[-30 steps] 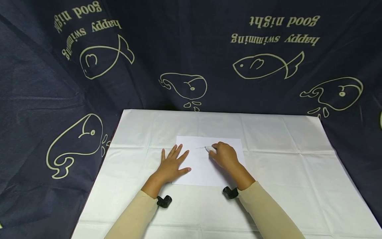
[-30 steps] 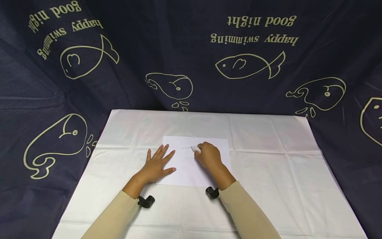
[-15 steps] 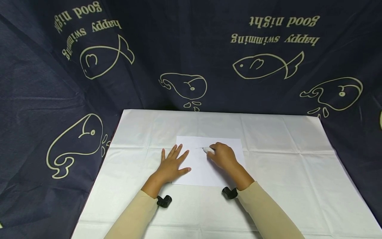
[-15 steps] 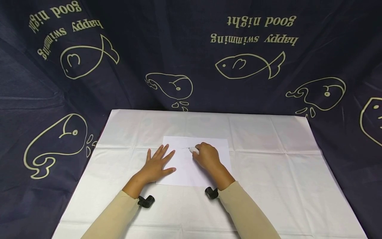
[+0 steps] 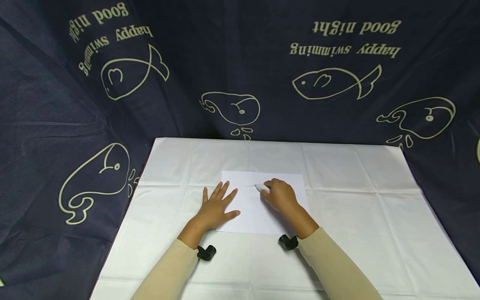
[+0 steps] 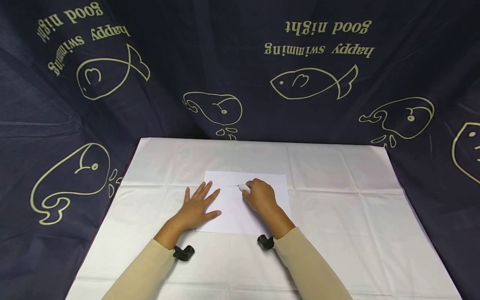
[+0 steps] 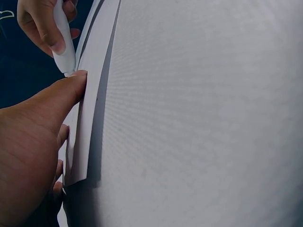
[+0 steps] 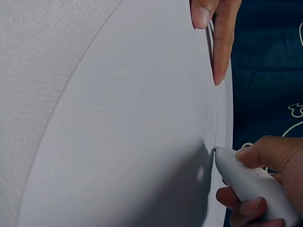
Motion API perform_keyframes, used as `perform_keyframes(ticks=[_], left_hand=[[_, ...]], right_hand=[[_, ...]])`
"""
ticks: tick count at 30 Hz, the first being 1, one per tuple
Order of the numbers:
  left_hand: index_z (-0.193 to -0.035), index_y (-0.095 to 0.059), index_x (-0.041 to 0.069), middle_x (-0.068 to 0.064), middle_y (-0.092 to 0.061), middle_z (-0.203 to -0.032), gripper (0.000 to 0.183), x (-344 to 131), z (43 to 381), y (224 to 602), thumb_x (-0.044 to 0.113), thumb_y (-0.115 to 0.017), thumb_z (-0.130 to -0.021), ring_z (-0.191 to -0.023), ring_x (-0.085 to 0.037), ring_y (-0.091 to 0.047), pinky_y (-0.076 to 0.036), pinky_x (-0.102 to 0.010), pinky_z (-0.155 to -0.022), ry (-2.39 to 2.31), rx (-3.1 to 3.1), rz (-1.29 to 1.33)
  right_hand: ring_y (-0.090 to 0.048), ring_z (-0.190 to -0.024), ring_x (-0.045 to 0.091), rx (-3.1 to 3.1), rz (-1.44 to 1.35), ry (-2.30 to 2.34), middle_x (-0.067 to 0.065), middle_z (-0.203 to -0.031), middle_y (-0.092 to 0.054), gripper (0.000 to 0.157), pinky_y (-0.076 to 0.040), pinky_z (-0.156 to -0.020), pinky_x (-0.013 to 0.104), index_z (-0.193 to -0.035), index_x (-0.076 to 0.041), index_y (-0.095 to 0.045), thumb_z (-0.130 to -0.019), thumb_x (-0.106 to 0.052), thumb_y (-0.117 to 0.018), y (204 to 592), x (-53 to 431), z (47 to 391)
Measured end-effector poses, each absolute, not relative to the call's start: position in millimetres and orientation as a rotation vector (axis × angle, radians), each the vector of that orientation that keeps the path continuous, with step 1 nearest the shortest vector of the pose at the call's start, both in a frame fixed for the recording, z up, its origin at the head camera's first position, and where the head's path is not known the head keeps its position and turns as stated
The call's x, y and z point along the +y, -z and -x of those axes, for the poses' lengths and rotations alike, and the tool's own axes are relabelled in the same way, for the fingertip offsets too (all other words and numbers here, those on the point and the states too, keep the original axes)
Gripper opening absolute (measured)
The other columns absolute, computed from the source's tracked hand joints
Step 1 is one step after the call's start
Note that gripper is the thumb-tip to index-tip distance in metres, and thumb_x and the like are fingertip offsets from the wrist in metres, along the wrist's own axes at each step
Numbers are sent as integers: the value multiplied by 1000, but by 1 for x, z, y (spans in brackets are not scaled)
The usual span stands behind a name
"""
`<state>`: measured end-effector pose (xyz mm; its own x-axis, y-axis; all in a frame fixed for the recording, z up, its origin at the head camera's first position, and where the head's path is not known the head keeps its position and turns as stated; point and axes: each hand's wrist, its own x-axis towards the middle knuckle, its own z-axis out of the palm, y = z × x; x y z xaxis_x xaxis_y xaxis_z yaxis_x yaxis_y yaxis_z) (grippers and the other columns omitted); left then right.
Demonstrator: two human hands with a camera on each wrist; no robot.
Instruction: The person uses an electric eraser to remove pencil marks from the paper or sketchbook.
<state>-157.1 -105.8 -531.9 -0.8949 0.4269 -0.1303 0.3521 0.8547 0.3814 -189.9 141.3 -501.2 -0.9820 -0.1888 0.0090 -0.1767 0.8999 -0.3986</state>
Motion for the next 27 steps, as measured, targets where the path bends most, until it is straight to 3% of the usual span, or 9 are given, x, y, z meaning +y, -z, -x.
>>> perform_keyframes(ticks=[27], left_hand=[[-161, -27, 28, -6, -7, -172, 77, -107, 158, 537, 62, -53, -98, -160, -29, -1, 6, -72, -120, -508, 2814, -591]], right_hand=[[-72, -101, 36, 3017, 294, 669, 17, -112, -75, 34, -57, -84, 49, -116, -2, -75, -92, -26, -71, 502, 139, 190]])
